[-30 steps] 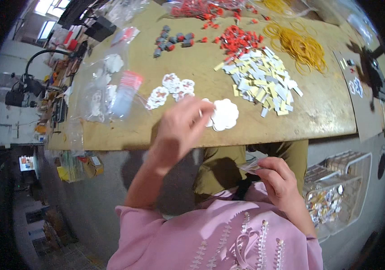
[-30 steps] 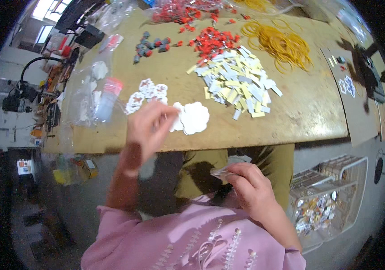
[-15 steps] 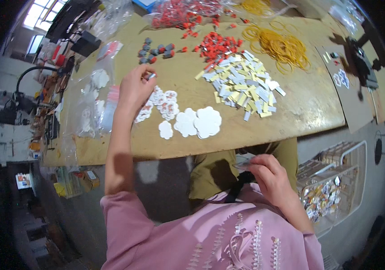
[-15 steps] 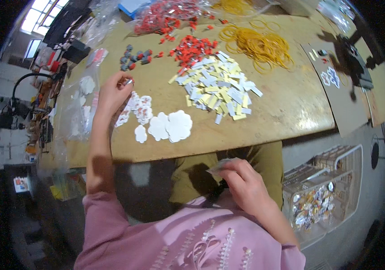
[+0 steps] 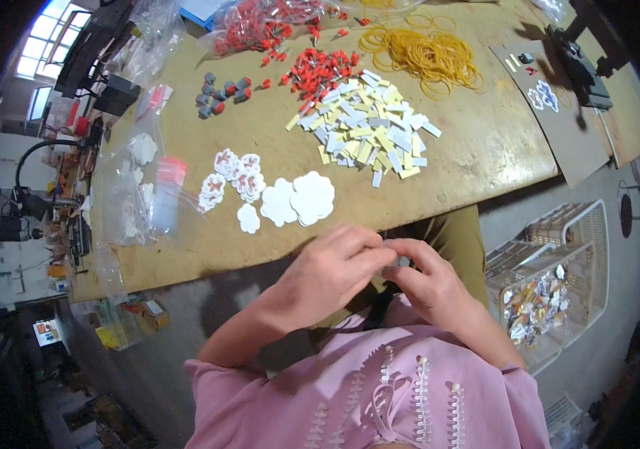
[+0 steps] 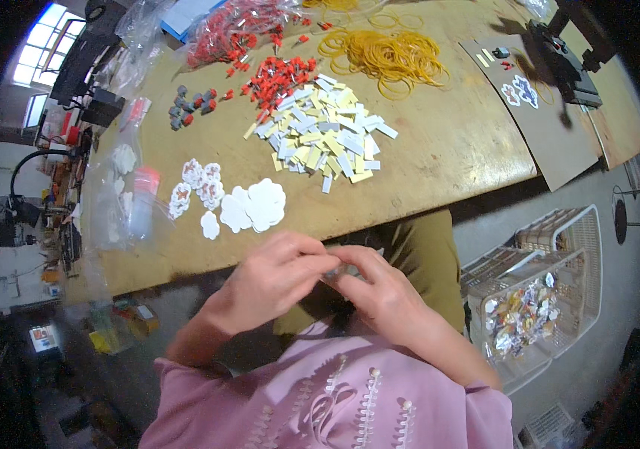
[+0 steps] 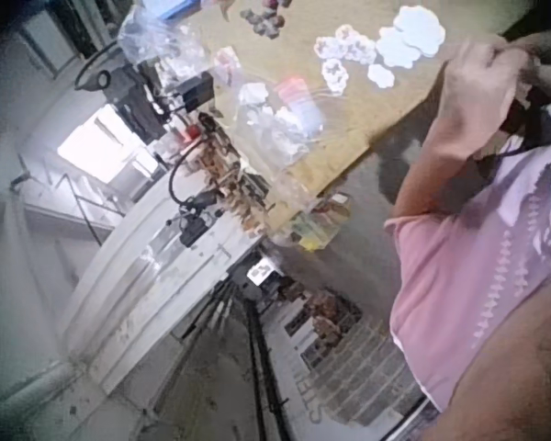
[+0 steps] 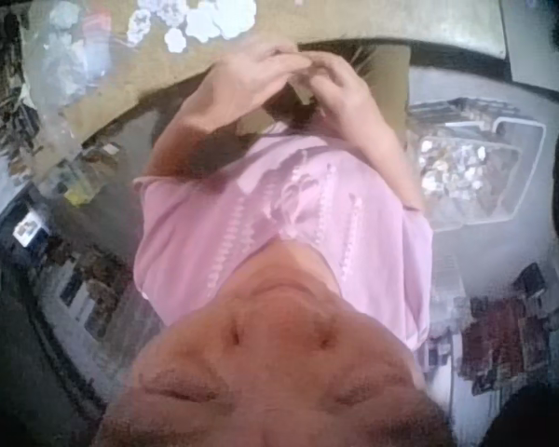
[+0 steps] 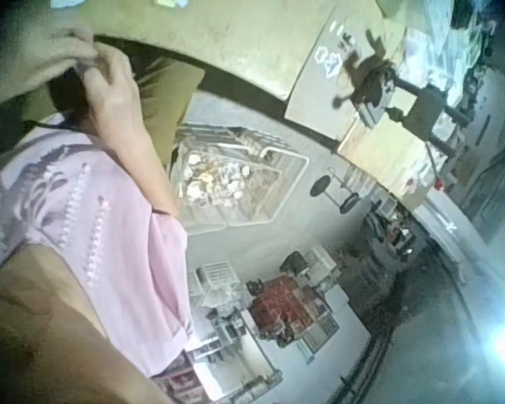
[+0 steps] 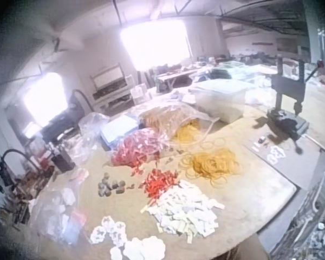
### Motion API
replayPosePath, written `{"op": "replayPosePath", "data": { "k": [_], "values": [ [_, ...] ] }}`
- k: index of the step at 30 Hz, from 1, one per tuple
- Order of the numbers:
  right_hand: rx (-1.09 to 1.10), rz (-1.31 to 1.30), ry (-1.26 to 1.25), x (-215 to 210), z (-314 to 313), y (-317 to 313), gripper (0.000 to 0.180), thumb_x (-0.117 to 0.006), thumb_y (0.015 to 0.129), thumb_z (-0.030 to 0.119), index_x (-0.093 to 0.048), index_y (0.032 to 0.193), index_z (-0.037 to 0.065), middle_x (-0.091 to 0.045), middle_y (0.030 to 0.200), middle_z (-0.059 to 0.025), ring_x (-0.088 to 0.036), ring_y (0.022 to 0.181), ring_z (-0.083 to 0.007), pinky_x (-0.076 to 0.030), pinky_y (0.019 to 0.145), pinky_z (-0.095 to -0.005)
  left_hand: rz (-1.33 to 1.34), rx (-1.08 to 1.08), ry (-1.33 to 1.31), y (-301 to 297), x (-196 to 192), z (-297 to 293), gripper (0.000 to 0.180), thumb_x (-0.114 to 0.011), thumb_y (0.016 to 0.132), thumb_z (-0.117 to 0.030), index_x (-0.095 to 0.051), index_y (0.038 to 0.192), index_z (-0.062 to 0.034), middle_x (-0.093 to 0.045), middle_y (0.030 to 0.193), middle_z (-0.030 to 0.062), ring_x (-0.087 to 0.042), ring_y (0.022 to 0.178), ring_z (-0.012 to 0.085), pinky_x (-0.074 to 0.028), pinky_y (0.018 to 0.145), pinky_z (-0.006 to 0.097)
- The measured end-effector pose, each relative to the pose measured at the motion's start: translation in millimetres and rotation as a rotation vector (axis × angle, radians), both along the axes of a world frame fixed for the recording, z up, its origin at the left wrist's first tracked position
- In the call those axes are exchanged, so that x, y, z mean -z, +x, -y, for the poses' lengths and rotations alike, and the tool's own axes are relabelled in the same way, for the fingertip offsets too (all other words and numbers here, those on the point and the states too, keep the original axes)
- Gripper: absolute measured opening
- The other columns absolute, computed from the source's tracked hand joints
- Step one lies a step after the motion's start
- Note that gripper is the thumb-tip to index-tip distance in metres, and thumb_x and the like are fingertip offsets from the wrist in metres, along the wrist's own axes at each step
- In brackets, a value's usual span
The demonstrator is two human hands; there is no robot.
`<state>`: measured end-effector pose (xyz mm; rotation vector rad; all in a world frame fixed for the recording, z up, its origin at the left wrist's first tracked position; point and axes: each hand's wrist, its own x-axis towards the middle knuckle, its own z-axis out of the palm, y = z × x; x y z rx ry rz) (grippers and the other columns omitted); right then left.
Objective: The person repeatedly picks white cloud-shaped cutouts, small rectangular pieces, and yellow rubber bands from a table, then bundles them together by hand. The assembled bundles are placed into a clear plastic bag on the table. The process is repeated continuously throughout the clip.
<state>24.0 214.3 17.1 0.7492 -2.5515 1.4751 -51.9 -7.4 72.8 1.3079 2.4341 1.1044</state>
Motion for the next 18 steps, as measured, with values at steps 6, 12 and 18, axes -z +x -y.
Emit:
{"op": "replayPosePath", "data": {
  "k": [6,12,18],
  "values": [
    [0.04,0.089,-0.009,7.4,-10.5,10.2,0.034,-0.071,0.08,-0.007,-0.07,0.113,-0.001,-0.063,0.136,-0.0233,-0.066,0.121,-0.0403,-0.06,0.095,-0.0434,-0.009,0.112,-0.007,-36.3,-3.1,-11.7,0.031,-0.067,0.092,-0.002,-0.068,0.123,-0.0062,-0.068,0.112,0.0137,-0.068,0.107,0.035,-0.058,0.088,0.047],
    [0.086,0.069,0.011,9.1,-18.4,15.3,0.036,-0.071,0.079,-0.009,-0.071,0.113,0.001,-0.064,0.136,-0.0218,-0.067,0.12,-0.0402,-0.061,0.094,-0.0431,-0.107,-0.627,-0.008,-188.7,17.8,0.5,0.023,-0.078,0.094,-0.015,-0.074,0.114,-0.0029,-0.072,0.092,0.0045,-0.063,0.078,0.0105,-0.053,0.072,0.029],
    [0.125,0.056,0.013,13.3,-24.1,17.2,0.034,-0.071,0.079,-0.008,-0.071,0.111,0.002,-0.066,0.131,-0.0203,-0.069,0.116,-0.0401,-0.062,0.092,-0.0436,-0.017,-0.681,-0.201,-224.4,27.8,11.1,0.025,-0.083,0.092,-0.02,-0.074,0.104,0.0,-0.075,0.082,0.0063,-0.071,0.076,0.0117,-0.058,0.072,0.03]
  ]
}}
